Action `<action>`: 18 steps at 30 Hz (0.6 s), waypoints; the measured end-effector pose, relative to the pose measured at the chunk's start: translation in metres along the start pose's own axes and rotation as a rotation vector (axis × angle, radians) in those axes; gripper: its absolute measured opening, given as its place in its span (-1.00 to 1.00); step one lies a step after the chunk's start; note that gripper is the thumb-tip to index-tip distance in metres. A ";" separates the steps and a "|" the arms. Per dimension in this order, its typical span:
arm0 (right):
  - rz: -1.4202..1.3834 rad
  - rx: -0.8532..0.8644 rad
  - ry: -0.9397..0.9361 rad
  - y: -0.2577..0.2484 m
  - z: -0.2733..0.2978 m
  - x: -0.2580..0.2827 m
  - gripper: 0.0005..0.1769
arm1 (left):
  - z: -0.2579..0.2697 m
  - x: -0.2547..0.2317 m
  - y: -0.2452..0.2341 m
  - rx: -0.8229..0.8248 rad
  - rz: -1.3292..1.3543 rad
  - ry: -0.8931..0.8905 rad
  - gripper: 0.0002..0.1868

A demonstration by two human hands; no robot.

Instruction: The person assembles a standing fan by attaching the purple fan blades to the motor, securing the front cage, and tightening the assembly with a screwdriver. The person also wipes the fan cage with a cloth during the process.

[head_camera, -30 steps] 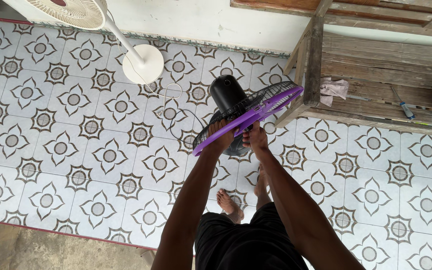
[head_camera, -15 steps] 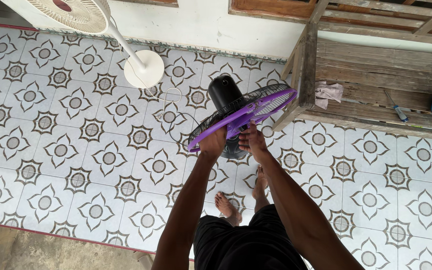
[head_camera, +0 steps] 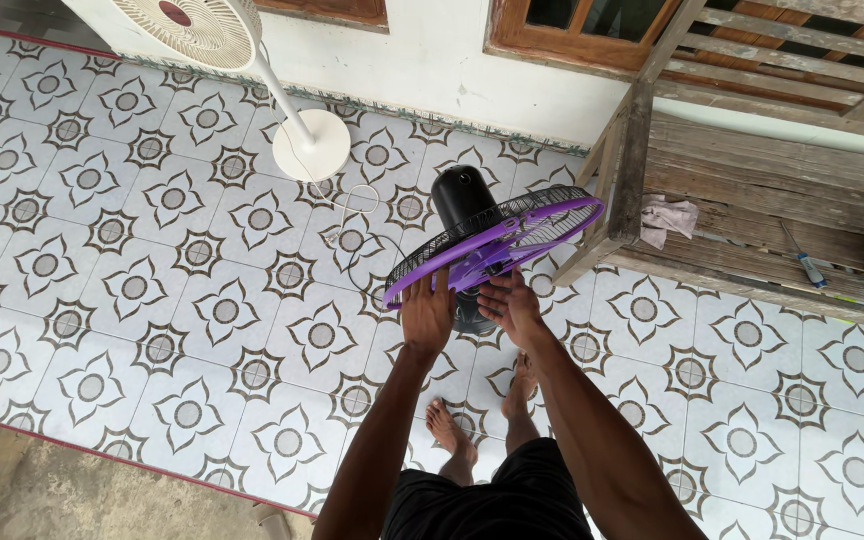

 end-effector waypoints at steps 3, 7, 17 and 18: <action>-0.090 0.066 0.047 0.017 0.002 0.003 -0.20 | -0.001 0.036 0.034 0.178 -0.009 -0.168 -0.46; -0.152 0.051 0.076 0.037 0.004 0.013 -0.23 | -0.008 0.058 0.073 0.209 0.120 -0.129 -0.49; -0.386 0.139 0.183 0.051 -0.028 0.001 -0.39 | 0.010 0.135 0.133 0.255 -0.154 -0.338 -0.63; -0.472 0.169 0.164 0.054 -0.033 0.001 -0.39 | 0.011 0.135 0.135 0.271 -0.176 -0.324 -0.64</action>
Point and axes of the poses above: each hand's wrist, its own z-axis away from the middle knuckle, its own y-axis out of the palm, x = y × z, the point moved 9 cm from there along -z, towards the middle knuckle, and after that the axes turned 6 degrees about z, right-handed, at the moved point
